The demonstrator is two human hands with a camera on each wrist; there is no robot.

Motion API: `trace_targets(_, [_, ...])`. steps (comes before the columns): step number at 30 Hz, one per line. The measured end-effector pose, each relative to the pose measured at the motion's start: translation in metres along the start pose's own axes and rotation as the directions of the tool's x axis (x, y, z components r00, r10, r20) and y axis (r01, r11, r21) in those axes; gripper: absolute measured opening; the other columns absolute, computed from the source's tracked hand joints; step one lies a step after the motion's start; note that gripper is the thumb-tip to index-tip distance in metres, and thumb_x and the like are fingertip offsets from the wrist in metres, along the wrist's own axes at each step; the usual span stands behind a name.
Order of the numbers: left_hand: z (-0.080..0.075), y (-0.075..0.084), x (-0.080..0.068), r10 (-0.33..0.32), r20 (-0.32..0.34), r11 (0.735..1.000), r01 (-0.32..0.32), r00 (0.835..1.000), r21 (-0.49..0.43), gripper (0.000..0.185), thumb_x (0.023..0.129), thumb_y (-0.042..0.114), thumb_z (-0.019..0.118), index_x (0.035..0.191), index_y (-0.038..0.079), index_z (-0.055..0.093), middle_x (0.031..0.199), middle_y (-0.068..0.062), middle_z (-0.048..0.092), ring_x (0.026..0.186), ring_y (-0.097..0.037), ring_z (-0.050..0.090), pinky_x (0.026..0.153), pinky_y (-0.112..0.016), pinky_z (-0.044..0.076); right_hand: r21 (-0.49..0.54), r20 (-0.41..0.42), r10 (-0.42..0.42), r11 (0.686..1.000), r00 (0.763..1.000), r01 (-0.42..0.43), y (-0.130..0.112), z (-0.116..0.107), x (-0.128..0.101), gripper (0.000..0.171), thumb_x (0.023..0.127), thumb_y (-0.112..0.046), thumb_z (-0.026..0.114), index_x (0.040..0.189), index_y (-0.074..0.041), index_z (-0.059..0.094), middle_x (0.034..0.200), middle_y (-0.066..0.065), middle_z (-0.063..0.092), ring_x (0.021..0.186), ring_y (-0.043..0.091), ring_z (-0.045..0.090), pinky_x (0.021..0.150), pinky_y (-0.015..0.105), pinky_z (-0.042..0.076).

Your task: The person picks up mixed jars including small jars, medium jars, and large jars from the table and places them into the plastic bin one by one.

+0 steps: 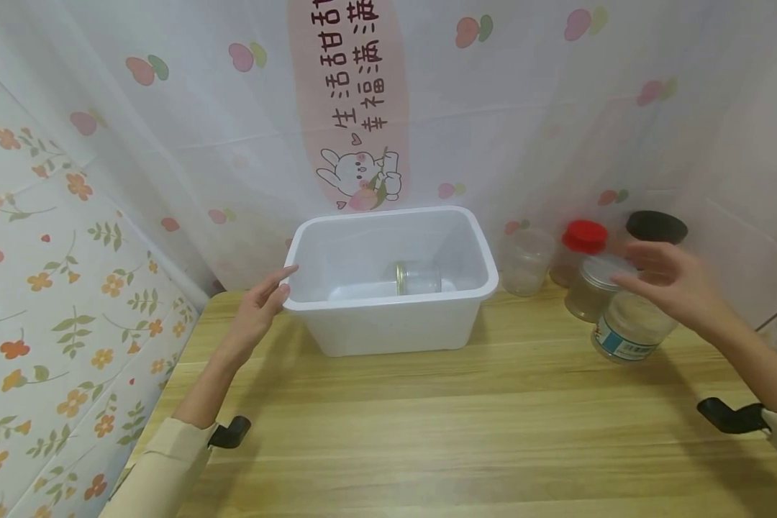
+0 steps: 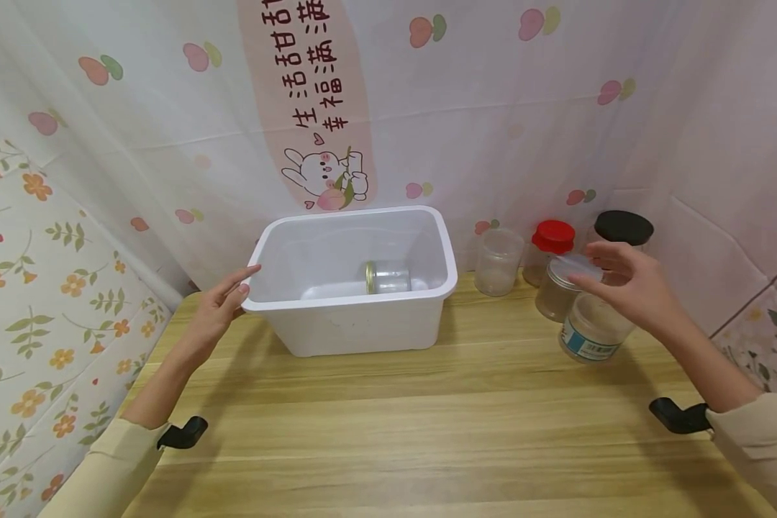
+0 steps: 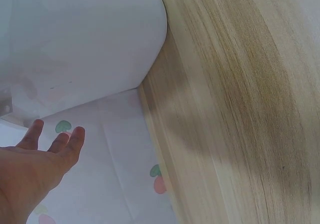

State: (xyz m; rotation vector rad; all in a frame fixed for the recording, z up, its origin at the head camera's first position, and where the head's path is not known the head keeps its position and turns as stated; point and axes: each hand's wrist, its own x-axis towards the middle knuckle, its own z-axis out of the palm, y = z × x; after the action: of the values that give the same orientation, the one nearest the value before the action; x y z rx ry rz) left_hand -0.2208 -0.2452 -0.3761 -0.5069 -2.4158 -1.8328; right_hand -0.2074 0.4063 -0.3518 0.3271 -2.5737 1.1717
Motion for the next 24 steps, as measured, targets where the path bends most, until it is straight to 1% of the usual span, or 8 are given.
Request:
trace_targets(6, [-0.001,-0.001,0.0,0.004,0.001,1.0,-0.004,1.0,0.002,0.047,0.11,0.025,0.047,0.154,0.008,0.044,0.157,-0.012,0.039,0.136,-0.039,0.043,0.097,-0.023,0.046,-0.039,0.033,0.071,0.997,0.997,-0.069,0.006,-0.005,-0.007,0.071,0.089,-0.015,0.081,0.15,-0.003,0.046,0.139,0.01,0.052,0.107,-0.001,0.05,0.078,0.005,0.038])
trace_targets(7, [-0.001,-0.001,0.0,0.006,0.001,1.0,-0.006,1.0,0.002,0.047,0.11,0.025,0.047,0.154,0.007,0.044,0.157,-0.012,0.039,0.135,-0.039,0.044,0.097,-0.024,0.046,-0.043,0.037,0.076,0.996,0.996,-0.075,0.007,-0.005,-0.008,0.072,0.088,-0.016,0.082,0.15,-0.004,0.046,0.141,0.013,0.051,0.108,0.001,0.051,0.078,0.006,0.038])
trace_targets(9, [-0.001,-0.002,0.0,0.007,0.002,1.0,-0.007,1.0,0.001,0.047,0.11,0.025,0.047,0.154,0.008,0.044,0.157,-0.012,0.038,0.136,-0.038,0.043,0.097,-0.024,0.046,-0.06,0.044,0.083,0.995,0.996,-0.08,0.01,-0.006,-0.009,0.074,0.088,-0.016,0.083,0.151,-0.008,0.046,0.142,0.008,0.051,0.111,0.009,0.051,0.079,0.011,0.039])
trace_targets(12, [-0.001,-0.003,0.0,0.008,0.007,1.0,-0.008,1.0,-0.005,0.047,0.11,0.025,0.046,0.154,0.008,0.043,0.158,-0.012,0.037,0.136,-0.039,0.042,0.098,-0.024,0.046,-0.061,0.071,0.094,0.994,0.993,-0.09,0.012,-0.007,-0.012,0.078,0.087,-0.017,0.083,0.154,-0.012,0.042,0.146,0.007,0.046,0.126,0.033,0.046,0.099,0.04,0.043])
trace_targets(14, [-0.001,-0.003,0.001,0.009,0.01,1.0,-0.009,1.0,-0.005,0.047,0.11,0.025,0.046,0.154,0.008,0.043,0.158,-0.012,0.037,0.136,-0.04,0.042,0.098,-0.024,0.046,-0.058,0.089,0.107,0.993,0.99,-0.102,0.013,-0.008,-0.014,0.083,0.087,-0.018,0.083,0.157,-0.014,0.038,0.151,0.01,0.041,0.133,0.048,0.038,0.101,0.065,0.036])
trace_targets(16, [-0.001,-0.004,0.001,0.014,0.011,1.0,-0.014,1.0,-0.005,0.047,0.11,0.025,0.046,0.155,0.008,0.043,0.157,-0.012,0.038,0.136,-0.039,0.043,0.098,-0.024,0.046,-0.044,0.111,0.122,0.992,0.986,-0.118,0.015,-0.008,-0.017,0.091,0.087,-0.02,0.083,0.16,-0.012,0.03,0.158,0.018,0.031,0.137,0.059,0.026,0.097,0.082,0.022])
trace_targets(21, [-0.001,-0.004,0.001,0.022,0.01,1.0,-0.022,1.0,-0.005,0.047,0.111,0.024,0.046,0.155,0.007,0.042,0.157,-0.013,0.039,0.134,-0.038,0.045,0.098,-0.024,0.047,-0.049,0.139,0.165,0.986,0.977,-0.159,0.02,-0.006,-0.026,0.108,0.086,-0.021,0.083,0.164,-0.01,0.01,0.164,0.027,0.009,0.139,0.064,0.014,0.098,0.083,0.016])
trace_targets(24, [-0.001,-0.003,0.001,0.018,0.009,1.0,-0.018,1.0,-0.009,0.048,0.111,0.025,0.046,0.155,0.007,0.042,0.156,-0.014,0.04,0.133,-0.041,0.045,0.097,-0.024,0.047,-0.047,0.165,0.185,0.983,0.969,-0.179,0.024,-0.006,-0.029,0.111,0.086,-0.02,0.083,0.164,-0.013,0.005,0.164,0.028,0.006,0.139,0.064,0.014,0.099,0.082,0.018])
